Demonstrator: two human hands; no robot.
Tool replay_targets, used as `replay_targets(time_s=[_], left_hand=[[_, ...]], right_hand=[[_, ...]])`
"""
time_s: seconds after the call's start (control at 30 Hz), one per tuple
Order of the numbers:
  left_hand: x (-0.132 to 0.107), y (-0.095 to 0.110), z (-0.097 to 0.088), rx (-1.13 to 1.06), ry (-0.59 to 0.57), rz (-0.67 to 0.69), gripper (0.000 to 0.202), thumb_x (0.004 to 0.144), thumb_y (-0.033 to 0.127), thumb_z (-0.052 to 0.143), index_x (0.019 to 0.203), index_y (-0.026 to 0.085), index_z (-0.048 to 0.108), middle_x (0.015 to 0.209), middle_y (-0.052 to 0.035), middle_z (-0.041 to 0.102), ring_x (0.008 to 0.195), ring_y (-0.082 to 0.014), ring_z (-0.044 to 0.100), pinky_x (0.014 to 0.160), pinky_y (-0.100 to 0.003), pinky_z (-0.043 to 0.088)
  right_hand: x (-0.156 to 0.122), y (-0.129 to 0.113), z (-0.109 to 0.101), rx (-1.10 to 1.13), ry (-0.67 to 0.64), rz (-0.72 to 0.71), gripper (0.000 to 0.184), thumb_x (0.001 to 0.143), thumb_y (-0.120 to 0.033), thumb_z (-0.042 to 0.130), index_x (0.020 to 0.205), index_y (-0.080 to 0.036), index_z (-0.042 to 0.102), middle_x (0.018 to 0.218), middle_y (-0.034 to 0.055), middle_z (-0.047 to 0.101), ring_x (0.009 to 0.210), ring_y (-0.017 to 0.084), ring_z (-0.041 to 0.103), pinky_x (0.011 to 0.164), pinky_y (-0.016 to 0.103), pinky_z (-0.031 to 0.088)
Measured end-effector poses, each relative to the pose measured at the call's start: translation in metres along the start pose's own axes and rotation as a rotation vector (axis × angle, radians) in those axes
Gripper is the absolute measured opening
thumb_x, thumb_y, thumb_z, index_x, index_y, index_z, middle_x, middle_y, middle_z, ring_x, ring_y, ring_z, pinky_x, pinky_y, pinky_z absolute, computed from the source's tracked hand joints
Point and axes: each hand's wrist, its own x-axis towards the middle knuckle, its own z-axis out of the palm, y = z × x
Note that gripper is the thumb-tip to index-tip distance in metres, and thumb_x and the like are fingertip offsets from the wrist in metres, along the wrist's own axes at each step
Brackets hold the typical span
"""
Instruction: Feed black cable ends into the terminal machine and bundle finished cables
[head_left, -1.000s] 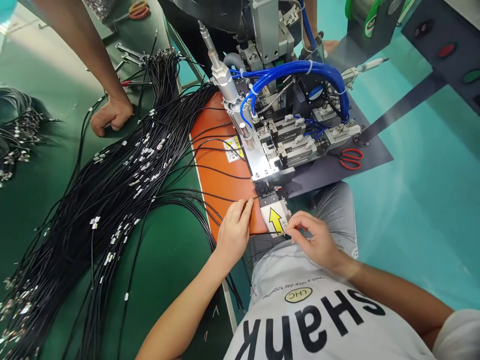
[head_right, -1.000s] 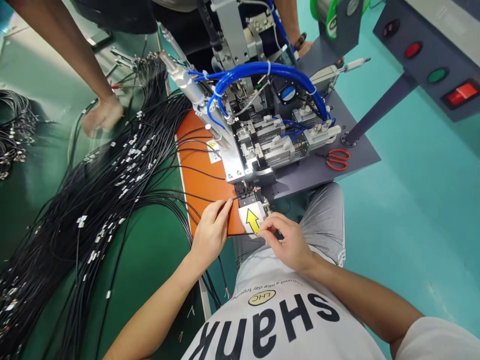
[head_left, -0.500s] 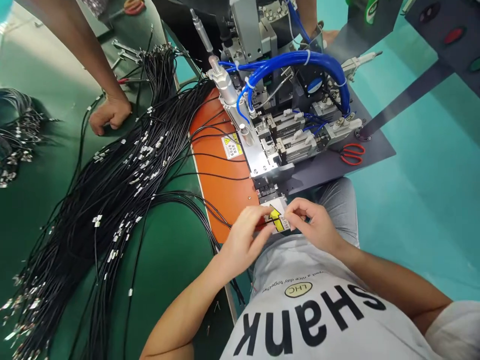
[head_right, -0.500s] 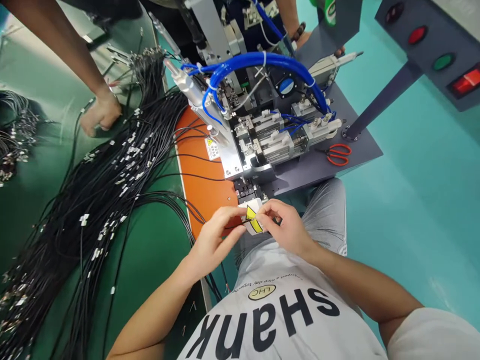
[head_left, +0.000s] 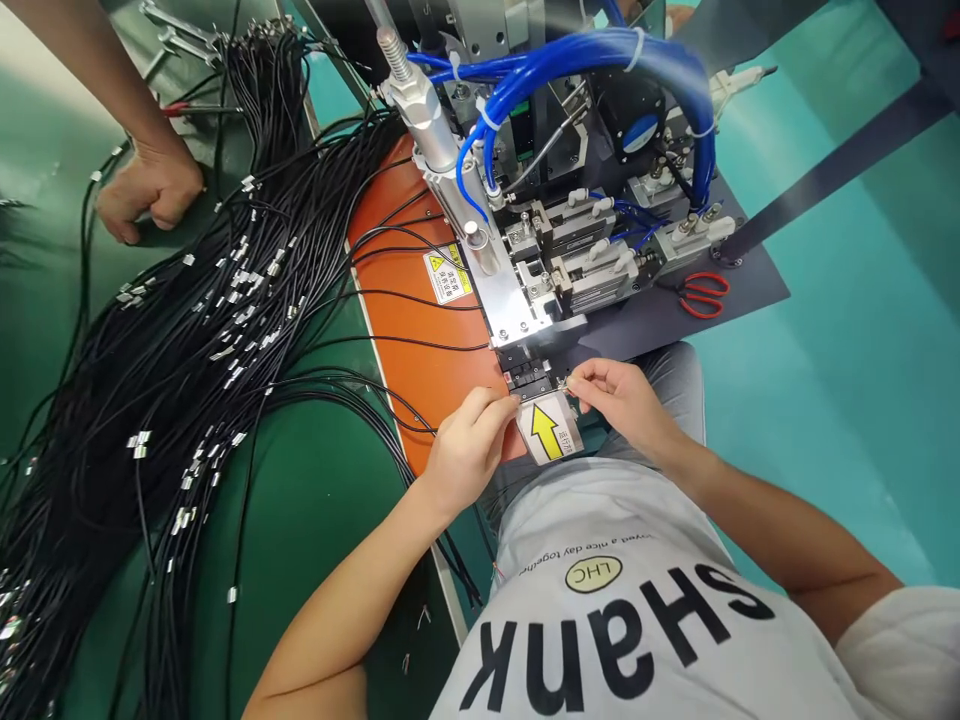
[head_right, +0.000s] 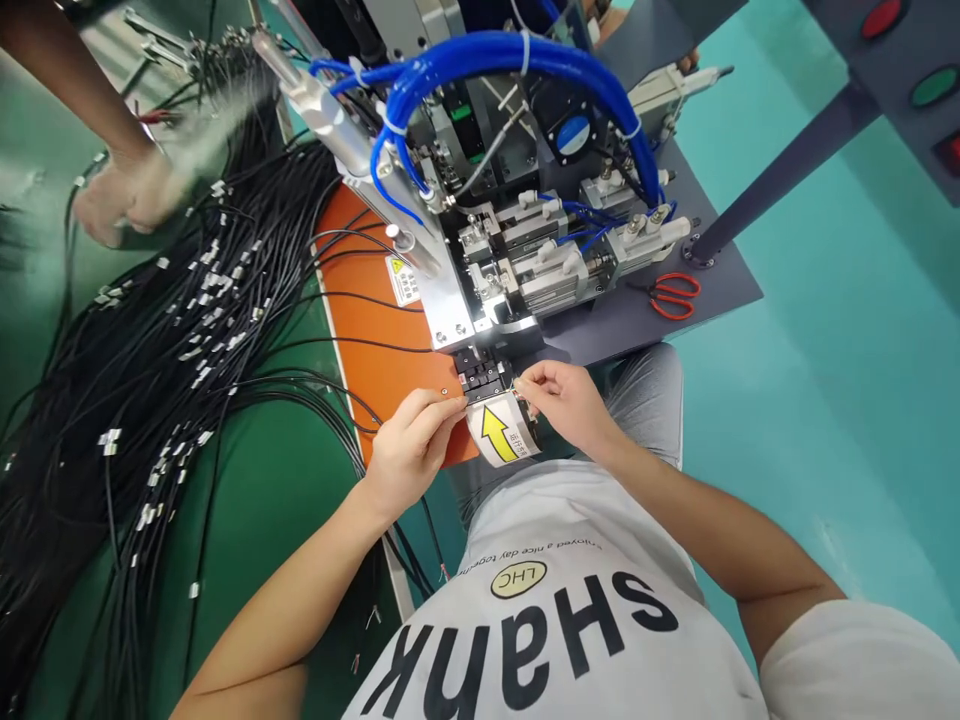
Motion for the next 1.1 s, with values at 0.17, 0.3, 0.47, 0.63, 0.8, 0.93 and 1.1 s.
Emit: replay_targets(time_s=[0.17, 0.3, 0.47, 0.63, 0.8, 0.93, 1.1], left_hand=[[0.006, -0.017, 0.001, 0.001, 0.018, -0.008, 0.026, 0.096, 0.014, 0.052, 0.12, 0.02, 0.059, 0.099, -0.007, 0.06, 0.089, -0.0146, 0.061, 0.073, -0.025, 0.052], [0.014, -0.027, 0.0, -0.053, 0.015, -0.022, 0.029, 0.096, 0.013, 0.049, 0.122, 0.019, 0.061, 0.087, -0.0039, 0.057, 0.078, -0.0123, 0.056, 0.067, -0.024, 0.049], [0.018, -0.036, 0.002, -0.013, -0.026, 0.01, 0.038, 0.098, 0.01, 0.039, 0.126, 0.02, 0.062, 0.084, -0.0038, 0.054, 0.075, -0.0118, 0.054, 0.063, -0.022, 0.045], [0.021, -0.039, 0.003, 0.017, -0.035, 0.019, 0.038, 0.098, 0.011, 0.038, 0.125, 0.019, 0.063, 0.083, -0.0043, 0.053, 0.073, -0.0125, 0.054, 0.061, -0.023, 0.044], [0.022, -0.041, 0.003, 0.007, -0.037, 0.017, 0.037, 0.097, 0.01, 0.039, 0.124, 0.018, 0.064, 0.083, -0.0047, 0.054, 0.073, -0.0127, 0.054, 0.061, -0.023, 0.044], [0.021, -0.042, 0.004, 0.005, -0.048, 0.011, 0.036, 0.097, 0.011, 0.041, 0.124, 0.019, 0.063, 0.083, -0.0044, 0.054, 0.074, -0.0124, 0.054, 0.061, -0.023, 0.045], [0.022, -0.042, 0.004, -0.002, -0.058, 0.011, 0.035, 0.097, 0.012, 0.041, 0.124, 0.019, 0.063, 0.083, -0.0046, 0.054, 0.073, -0.0128, 0.054, 0.062, -0.024, 0.045]], right_hand=[[0.018, 0.003, 0.006, 0.005, 0.0, 0.013, 0.03, 0.081, -0.046, 0.073, 0.079, -0.017, 0.066, 0.071, 0.0008, 0.064, 0.059, 0.011, 0.053, 0.058, 0.027, 0.043], [0.033, 0.004, 0.01, 0.007, 0.023, 0.016, 0.028, 0.081, -0.044, 0.074, 0.08, -0.017, 0.067, 0.07, 0.0004, 0.063, 0.059, 0.011, 0.053, 0.059, 0.027, 0.043], [0.043, 0.004, 0.011, 0.027, 0.039, 0.027, 0.027, 0.08, -0.042, 0.075, 0.076, -0.017, 0.067, 0.068, 0.0002, 0.062, 0.059, 0.011, 0.051, 0.058, 0.026, 0.041], [0.047, 0.005, 0.012, 0.003, 0.049, 0.035, 0.028, 0.079, -0.044, 0.076, 0.075, -0.018, 0.065, 0.063, -0.0011, 0.059, 0.059, 0.011, 0.05, 0.055, 0.026, 0.04], [0.049, 0.007, 0.012, 0.008, 0.04, 0.036, 0.026, 0.08, -0.042, 0.076, 0.076, -0.018, 0.066, 0.069, 0.0005, 0.062, 0.06, 0.011, 0.051, 0.055, 0.026, 0.04], [0.05, 0.009, 0.011, 0.014, 0.034, 0.045, 0.026, 0.079, -0.043, 0.076, 0.077, -0.019, 0.066, 0.071, 0.0012, 0.063, 0.061, 0.012, 0.051, 0.054, 0.026, 0.041], [0.051, 0.01, 0.01, 0.015, 0.023, 0.051, 0.026, 0.08, -0.043, 0.076, 0.077, -0.019, 0.066, 0.072, 0.0016, 0.063, 0.061, 0.012, 0.051, 0.054, 0.027, 0.041]])
